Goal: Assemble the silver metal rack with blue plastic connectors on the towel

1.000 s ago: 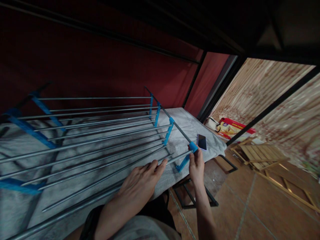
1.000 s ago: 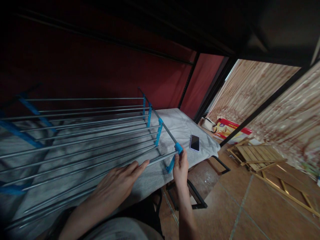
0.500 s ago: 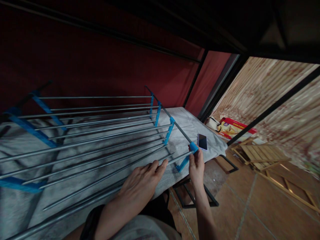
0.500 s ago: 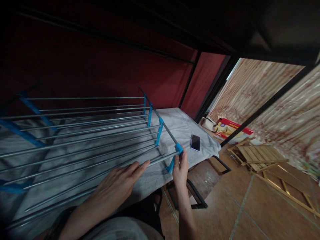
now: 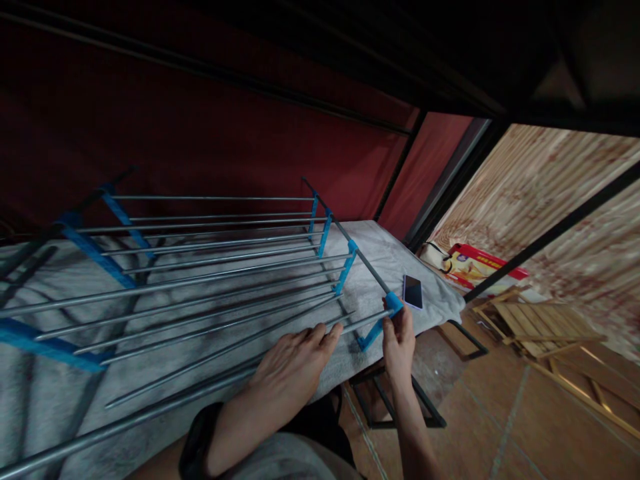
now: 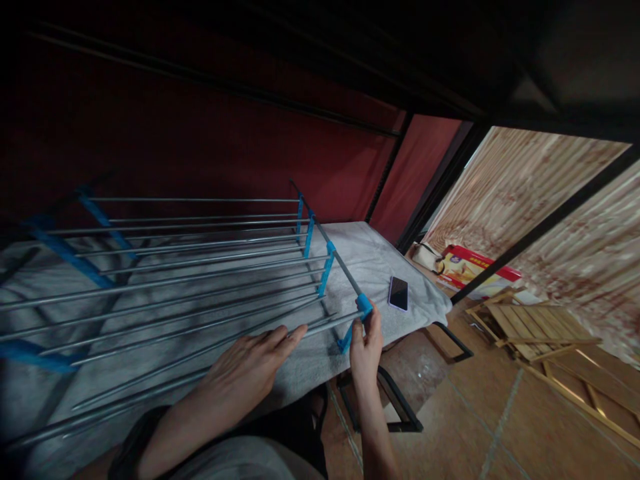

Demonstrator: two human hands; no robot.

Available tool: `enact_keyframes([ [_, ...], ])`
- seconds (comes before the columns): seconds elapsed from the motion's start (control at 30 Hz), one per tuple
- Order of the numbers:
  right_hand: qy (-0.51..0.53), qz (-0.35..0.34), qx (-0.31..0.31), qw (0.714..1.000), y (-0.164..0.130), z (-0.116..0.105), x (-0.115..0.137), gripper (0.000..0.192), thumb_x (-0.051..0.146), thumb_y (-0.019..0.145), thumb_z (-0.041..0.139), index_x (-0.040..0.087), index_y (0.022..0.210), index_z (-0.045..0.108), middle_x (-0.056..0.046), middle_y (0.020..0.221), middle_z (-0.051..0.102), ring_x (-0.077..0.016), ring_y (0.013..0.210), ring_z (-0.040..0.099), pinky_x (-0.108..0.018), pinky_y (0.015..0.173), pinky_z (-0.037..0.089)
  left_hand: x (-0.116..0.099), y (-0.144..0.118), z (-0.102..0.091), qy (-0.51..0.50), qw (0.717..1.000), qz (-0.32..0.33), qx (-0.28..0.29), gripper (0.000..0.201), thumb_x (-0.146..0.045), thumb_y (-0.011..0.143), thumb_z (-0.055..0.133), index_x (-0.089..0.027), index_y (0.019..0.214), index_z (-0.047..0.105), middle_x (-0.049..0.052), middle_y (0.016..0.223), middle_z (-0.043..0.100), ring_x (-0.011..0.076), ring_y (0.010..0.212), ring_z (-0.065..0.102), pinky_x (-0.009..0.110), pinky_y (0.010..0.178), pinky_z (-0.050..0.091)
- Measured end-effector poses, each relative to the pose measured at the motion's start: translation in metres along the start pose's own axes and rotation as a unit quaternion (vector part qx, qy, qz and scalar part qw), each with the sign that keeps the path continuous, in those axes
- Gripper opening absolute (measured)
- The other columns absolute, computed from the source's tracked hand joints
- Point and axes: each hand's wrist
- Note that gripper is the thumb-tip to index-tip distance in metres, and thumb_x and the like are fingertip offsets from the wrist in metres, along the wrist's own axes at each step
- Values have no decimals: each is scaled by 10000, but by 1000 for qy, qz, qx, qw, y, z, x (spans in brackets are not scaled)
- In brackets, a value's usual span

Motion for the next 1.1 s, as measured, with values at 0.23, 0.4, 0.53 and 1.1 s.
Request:
enact_keyframes([
  [0.23, 23, 11, -10, 1000, -8, 9, 0, 641, 421, 897, 561, 242, 1493, 412, -109, 1554, 420, -266, 1434, 388, -507, 1201, 263, -8, 1, -13, 81, 995, 33, -55, 558, -18, 939, 393, -180, 1470, 441, 112, 1349, 629, 223, 1195, 617, 382, 1022, 492],
  [0.4, 47, 34, -42, 997, -24, 11, -5, 739, 404, 884, 590, 271, 1549, 297, -102, 1608, 304, -272, 1456, 340, -508, 1201, 253, 1, -33, 5, 77, 953, 255, -148, 397, -133, 985, 469, -178, 1371, 552, 80, 1383, 622, 200, 1310, 535, 341, 1160, 387],
  [0.53, 16, 74, -76, 994, -47, 0, -25, 605, 398, 864, 615, 275, 1428, 433, -110, 1501, 413, -267, 1314, 471, -477, 1125, 354, 21, -73, 40, 31, 981, 180, -73, 388, -50, 960, 448, -204, 1274, 616, 36, 1246, 706, 157, 1165, 646, 291, 1073, 481],
  [1.1, 9, 173, 149, 973, -130, 59, -97, 287, 374, 781, 612, 228, 1028, 622, -22, 956, 615, -210, 921, 578, -384, 891, 458, 76, -101, 89, 62, 982, -178, 6, 569, -3, 976, 189, -224, 1365, 540, 9, 1338, 635, 168, 1312, 564, 329, 1158, 407],
])
Point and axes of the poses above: each hand's wrist, its own y-axis towards the middle knuckle, its own z-axis out of the palm, x = y × z
